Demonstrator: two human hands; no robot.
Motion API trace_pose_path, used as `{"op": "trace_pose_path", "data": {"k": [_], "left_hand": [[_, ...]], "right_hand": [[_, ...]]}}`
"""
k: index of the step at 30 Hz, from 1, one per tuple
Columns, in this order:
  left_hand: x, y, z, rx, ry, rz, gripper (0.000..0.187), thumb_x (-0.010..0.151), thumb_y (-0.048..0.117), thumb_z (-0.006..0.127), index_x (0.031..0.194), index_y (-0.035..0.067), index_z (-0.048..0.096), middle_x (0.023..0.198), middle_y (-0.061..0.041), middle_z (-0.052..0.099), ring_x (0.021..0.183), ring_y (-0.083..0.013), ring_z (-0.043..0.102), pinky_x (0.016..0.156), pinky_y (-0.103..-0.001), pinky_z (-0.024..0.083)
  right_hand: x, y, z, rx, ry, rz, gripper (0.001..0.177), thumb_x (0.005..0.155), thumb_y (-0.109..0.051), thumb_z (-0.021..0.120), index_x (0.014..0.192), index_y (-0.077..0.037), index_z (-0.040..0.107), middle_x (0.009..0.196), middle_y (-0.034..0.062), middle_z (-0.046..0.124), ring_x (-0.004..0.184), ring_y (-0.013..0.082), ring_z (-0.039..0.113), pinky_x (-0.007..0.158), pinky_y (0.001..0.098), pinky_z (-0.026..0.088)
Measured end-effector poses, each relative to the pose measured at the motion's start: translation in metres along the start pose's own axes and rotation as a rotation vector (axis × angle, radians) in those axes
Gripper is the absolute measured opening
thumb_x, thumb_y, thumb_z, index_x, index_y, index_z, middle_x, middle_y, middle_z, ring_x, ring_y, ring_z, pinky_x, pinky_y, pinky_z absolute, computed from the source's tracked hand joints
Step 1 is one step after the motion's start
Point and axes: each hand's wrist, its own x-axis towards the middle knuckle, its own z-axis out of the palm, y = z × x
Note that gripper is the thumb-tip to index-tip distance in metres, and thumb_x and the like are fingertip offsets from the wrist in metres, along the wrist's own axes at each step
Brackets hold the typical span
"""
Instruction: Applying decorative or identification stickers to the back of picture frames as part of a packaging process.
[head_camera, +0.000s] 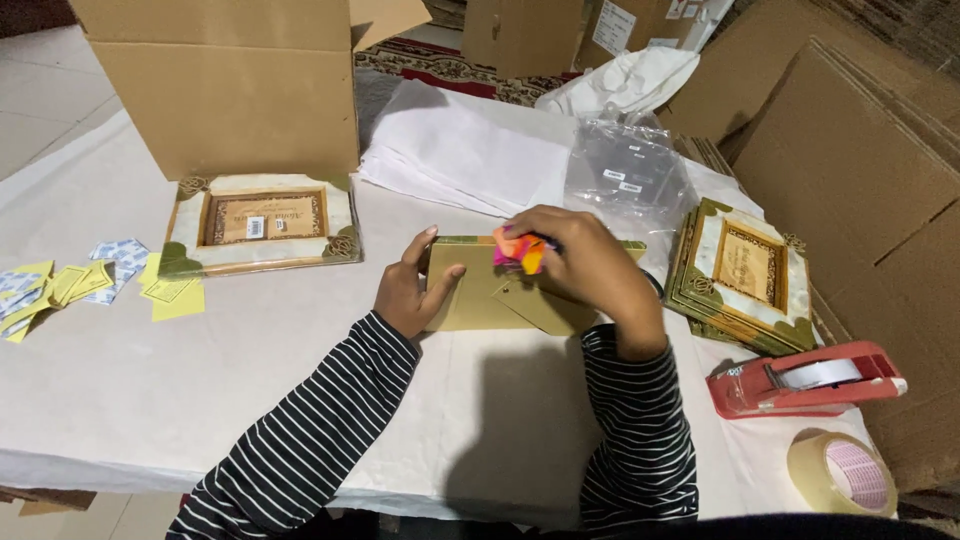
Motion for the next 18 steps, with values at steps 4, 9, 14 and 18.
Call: {"op": "trace_pose_path", "data": {"k": [4, 9, 14, 18], "left_hand": [[0.002, 0.0, -0.005, -0.054, -0.03, -0.002, 0.053, 0.099, 0.022, 0.069, 0.142, 0.006, 0.043, 0.079, -0.014, 0.073, 0.063, -0.031, 0.07, 0.061, -0.039, 0.06], [0.002, -0.004, -0.003, -0.044, -0.01, 0.003, 0.052, 0.097, 0.023, 0.072, 0.138, 0.006, 0.044, 0.075, -0.013, 0.07, 0.061, -0.0296, 0.069, 0.058, -0.037, 0.059], [0.004, 0.002, -0.005, -0.057, 0.002, 0.018, 0.053, 0.097, 0.019, 0.072, 0.138, 0.005, 0.042, 0.076, -0.015, 0.07, 0.06, -0.0311, 0.069, 0.058, -0.038, 0.058], [0.0, 0.0, -0.003, -0.101, 0.016, 0.012, 0.057, 0.097, 0.018, 0.072, 0.14, 0.004, 0.037, 0.082, -0.017, 0.072, 0.062, -0.032, 0.069, 0.06, -0.038, 0.059]], "right_hand": [[-0.016, 0.017, -0.017, -0.081, -0.011, 0.091, 0.039, 0.075, 0.019, 0.061, 0.107, 0.0, 0.073, 0.112, 0.0221, 0.075, 0.11, 0.0463, 0.068, 0.101, 0.0544, 0.051], [-0.034, 0.047, -0.035, -0.232, 0.009, 0.249, 0.033, 0.079, 0.011, 0.064, 0.104, -0.007, 0.076, 0.109, 0.0148, 0.076, 0.109, 0.04, 0.07, 0.099, 0.0493, 0.052], [-0.048, 0.05, -0.048, -0.221, 0.042, 0.33, 0.035, 0.08, 0.014, 0.063, 0.104, -0.006, 0.078, 0.108, 0.0161, 0.077, 0.11, 0.041, 0.07, 0.102, 0.0481, 0.051], [-0.055, 0.039, -0.058, -0.219, 0.1, 0.42, 0.037, 0.081, 0.017, 0.062, 0.106, -0.004, 0.079, 0.108, 0.0221, 0.076, 0.109, 0.0445, 0.069, 0.105, 0.0519, 0.048]]}}
